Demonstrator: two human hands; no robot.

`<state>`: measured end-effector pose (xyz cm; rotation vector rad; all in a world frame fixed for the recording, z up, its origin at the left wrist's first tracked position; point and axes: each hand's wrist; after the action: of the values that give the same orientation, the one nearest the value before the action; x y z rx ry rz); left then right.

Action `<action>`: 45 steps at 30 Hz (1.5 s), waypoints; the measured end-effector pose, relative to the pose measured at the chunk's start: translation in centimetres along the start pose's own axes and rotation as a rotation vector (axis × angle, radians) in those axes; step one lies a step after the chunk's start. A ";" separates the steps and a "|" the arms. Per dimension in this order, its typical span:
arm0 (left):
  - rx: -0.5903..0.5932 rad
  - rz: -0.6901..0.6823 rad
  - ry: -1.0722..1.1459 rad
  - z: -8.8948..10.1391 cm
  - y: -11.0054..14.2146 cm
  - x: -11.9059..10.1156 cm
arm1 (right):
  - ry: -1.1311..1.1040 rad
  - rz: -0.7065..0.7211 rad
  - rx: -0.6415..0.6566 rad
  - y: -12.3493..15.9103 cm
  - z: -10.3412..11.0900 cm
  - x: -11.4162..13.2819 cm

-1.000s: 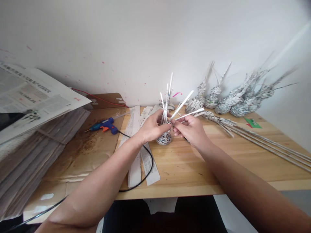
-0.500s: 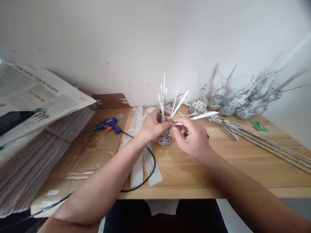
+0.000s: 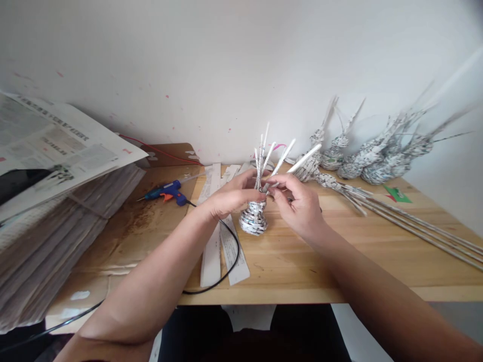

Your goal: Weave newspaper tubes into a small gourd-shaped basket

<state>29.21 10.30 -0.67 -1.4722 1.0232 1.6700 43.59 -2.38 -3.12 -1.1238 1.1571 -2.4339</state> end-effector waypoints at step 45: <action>-0.108 -0.006 0.029 -0.6 -1.2 2.0 | 0.151 0.102 0.179 -0.8 1.8 -1.1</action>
<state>30.30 10.32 -2.84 -1.5707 0.9558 1.7275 45.77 -2.32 -2.38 -0.8214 0.9866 -2.5196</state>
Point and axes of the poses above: each hand's wrist, its own y-axis away from the middle knuckle, its own z-axis out of the back of the hand, x = y × z, and after that the axes turned 13 degrees about z, right-handed
